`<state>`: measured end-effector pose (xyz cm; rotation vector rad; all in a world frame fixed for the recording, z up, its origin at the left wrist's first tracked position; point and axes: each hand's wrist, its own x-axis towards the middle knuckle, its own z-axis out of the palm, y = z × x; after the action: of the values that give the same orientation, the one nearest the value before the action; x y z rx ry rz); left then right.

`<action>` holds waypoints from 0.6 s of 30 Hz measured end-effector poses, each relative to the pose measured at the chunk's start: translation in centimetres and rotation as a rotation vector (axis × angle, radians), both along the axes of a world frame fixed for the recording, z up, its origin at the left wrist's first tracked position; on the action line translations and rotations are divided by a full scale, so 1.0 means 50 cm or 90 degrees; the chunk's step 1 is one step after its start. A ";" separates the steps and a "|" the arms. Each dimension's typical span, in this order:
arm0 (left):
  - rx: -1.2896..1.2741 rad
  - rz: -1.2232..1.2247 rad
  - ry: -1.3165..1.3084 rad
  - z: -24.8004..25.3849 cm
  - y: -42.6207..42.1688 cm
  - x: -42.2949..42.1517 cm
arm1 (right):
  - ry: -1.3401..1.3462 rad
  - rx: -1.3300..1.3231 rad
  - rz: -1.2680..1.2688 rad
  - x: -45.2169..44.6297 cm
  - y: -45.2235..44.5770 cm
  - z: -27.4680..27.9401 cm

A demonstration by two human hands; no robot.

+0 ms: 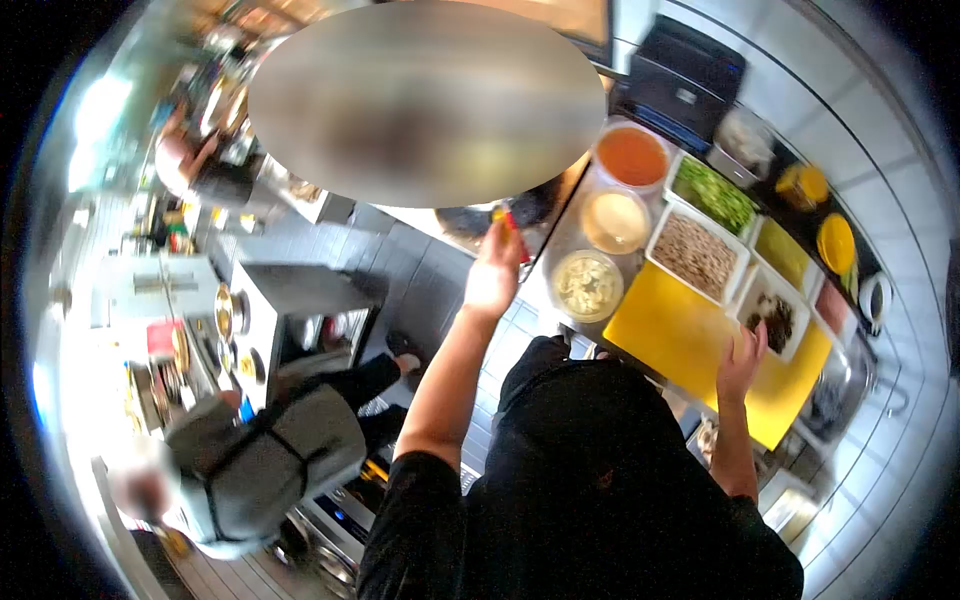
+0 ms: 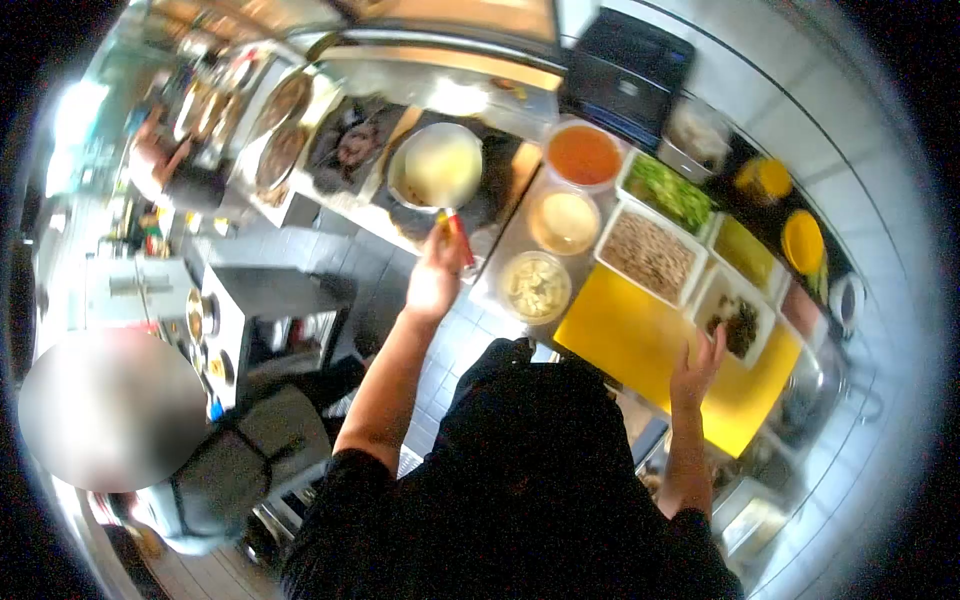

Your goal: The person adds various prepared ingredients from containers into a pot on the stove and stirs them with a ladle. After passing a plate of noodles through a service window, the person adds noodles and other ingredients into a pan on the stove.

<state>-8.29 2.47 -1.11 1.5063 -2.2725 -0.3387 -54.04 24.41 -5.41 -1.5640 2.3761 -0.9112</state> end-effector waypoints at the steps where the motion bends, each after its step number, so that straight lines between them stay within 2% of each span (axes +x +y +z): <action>1: 0.009 -0.008 -0.008 -0.026 -0.008 0.007 | 0.008 -0.038 0.039 0.011 -0.021 0.007; 2: 0.017 -0.016 -0.017 -0.052 -0.015 0.014 | 0.014 -0.079 0.078 0.022 -0.045 0.014; 3: -0.016 -0.002 -0.025 -0.030 -0.019 0.002 | 0.018 -0.125 0.118 0.037 -0.071 0.024; 4: -0.021 0.012 -0.028 -0.018 -0.013 -0.001 | 0.113 -0.121 0.152 0.048 -0.089 0.041; 5: -0.028 0.026 -0.034 -0.005 -0.003 0.000 | 0.069 -0.190 0.157 0.082 -0.111 0.074; 6: -0.033 0.021 -0.040 0.028 0.010 0.009 | 0.104 -0.214 0.159 0.124 -0.134 0.114; 9: -0.083 -0.014 0.034 0.074 0.058 0.077 | 0.117 -0.204 0.171 0.229 -0.174 0.171; 11: -0.093 -0.015 0.079 0.032 0.089 0.160 | 0.073 -0.214 0.180 0.338 -0.203 0.198; 14: -0.005 0.062 0.074 0.007 0.163 0.326 | 0.005 -0.213 0.261 0.523 -0.256 0.212; 18: 0.195 0.230 0.005 -0.139 0.306 0.583 | -0.015 -0.231 0.387 0.837 -0.321 0.243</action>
<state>20.85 17.75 -8.08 2.0216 -1.9519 -0.6027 -12.20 8.37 6.72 -2.2021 1.5956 -1.2251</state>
